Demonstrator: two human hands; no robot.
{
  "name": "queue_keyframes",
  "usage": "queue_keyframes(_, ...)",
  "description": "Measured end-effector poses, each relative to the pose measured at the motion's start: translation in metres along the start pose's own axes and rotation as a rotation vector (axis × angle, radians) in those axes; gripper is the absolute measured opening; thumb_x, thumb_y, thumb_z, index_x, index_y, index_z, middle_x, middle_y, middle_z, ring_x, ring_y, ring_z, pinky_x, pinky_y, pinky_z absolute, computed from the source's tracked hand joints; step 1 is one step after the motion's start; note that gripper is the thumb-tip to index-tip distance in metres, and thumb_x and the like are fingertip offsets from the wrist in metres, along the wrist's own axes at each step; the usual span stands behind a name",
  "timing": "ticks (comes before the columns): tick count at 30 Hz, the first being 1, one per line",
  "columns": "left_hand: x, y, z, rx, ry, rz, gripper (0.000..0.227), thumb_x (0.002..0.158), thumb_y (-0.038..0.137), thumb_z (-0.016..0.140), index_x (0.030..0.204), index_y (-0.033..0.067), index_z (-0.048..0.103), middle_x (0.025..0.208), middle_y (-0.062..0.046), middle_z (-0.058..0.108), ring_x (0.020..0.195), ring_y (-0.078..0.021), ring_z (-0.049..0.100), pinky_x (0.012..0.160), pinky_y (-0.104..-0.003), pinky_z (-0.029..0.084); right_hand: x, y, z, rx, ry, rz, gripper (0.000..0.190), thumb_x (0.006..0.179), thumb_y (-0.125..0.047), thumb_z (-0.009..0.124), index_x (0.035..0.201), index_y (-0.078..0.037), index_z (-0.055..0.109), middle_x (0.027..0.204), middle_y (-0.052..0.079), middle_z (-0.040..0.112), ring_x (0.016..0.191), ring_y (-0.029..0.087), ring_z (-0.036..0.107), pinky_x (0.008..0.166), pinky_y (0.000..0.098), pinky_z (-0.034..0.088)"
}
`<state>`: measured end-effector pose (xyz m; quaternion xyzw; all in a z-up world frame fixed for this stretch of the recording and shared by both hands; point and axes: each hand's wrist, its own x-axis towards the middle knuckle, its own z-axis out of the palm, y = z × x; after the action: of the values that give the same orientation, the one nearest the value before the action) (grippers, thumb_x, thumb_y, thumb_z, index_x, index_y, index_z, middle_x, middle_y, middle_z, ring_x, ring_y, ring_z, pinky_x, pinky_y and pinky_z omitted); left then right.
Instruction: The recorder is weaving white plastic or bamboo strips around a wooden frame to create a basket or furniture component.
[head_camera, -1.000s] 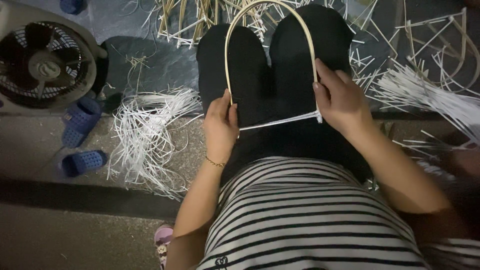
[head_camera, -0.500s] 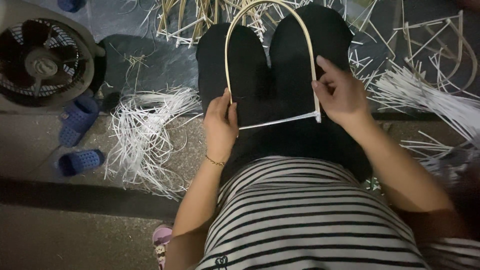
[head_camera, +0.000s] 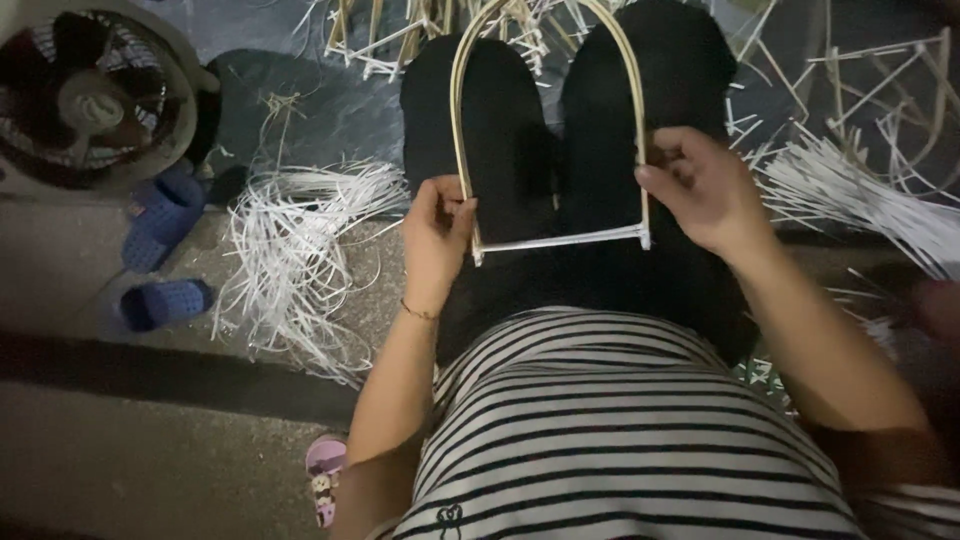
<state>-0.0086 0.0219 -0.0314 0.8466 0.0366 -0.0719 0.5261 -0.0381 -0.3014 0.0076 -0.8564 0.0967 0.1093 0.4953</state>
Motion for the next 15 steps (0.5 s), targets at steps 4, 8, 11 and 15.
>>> queue_keyframes(4,0.011,-0.012,-0.018,-0.125,-0.073,-0.002,0.031,0.091,0.0,0.075,0.12,0.0017,0.064,0.096,0.003,0.067,0.084,-0.0043,0.062,0.078,-0.022,0.056,-0.004,0.001,0.006,0.027,-0.017,-0.181,0.034,0.102,-0.015,0.071,0.13,0.003,0.062,0.109,0.014,0.074,0.098,0.018,0.073,0.083,0.0302,0.059)
queue_keyframes(8,0.016,-0.024,-0.021,-0.276,-0.217,-0.001,0.035,0.09,-0.002,0.076,0.123,-0.0008,0.064,0.093,0.003,0.064,0.083,-0.0055,0.057,0.079,-0.021,0.052,-0.004,-0.007,0.007,0.071,0.019,-0.22,0.032,0.104,-0.013,0.07,0.131,0.002,0.064,0.113,0.013,0.072,0.101,0.019,0.073,0.088,0.0303,0.06)
queue_keyframes(11,0.016,-0.02,-0.022,-0.259,-0.241,-0.02,0.033,0.09,-0.002,0.077,0.121,-0.0017,0.066,0.09,0.003,0.057,0.081,-0.0061,0.052,0.077,-0.021,0.05,0.001,-0.003,0.008,-0.023,0.051,-0.19,0.033,0.103,-0.017,0.071,0.129,0.001,0.065,0.111,0.013,0.071,0.099,0.021,0.073,0.084,0.0315,0.059)
queue_keyframes(15,0.016,0.006,-0.029,-0.045,-0.209,-0.094,0.028,0.089,0.0,0.078,0.115,0.0,0.068,0.087,0.003,0.06,0.079,-0.0065,0.055,0.073,-0.023,0.051,0.011,0.009,0.009,-0.208,0.029,-0.11,0.034,0.101,-0.024,0.071,0.126,-0.002,0.067,0.103,0.014,0.071,0.091,0.021,0.073,0.075,0.0351,0.057)
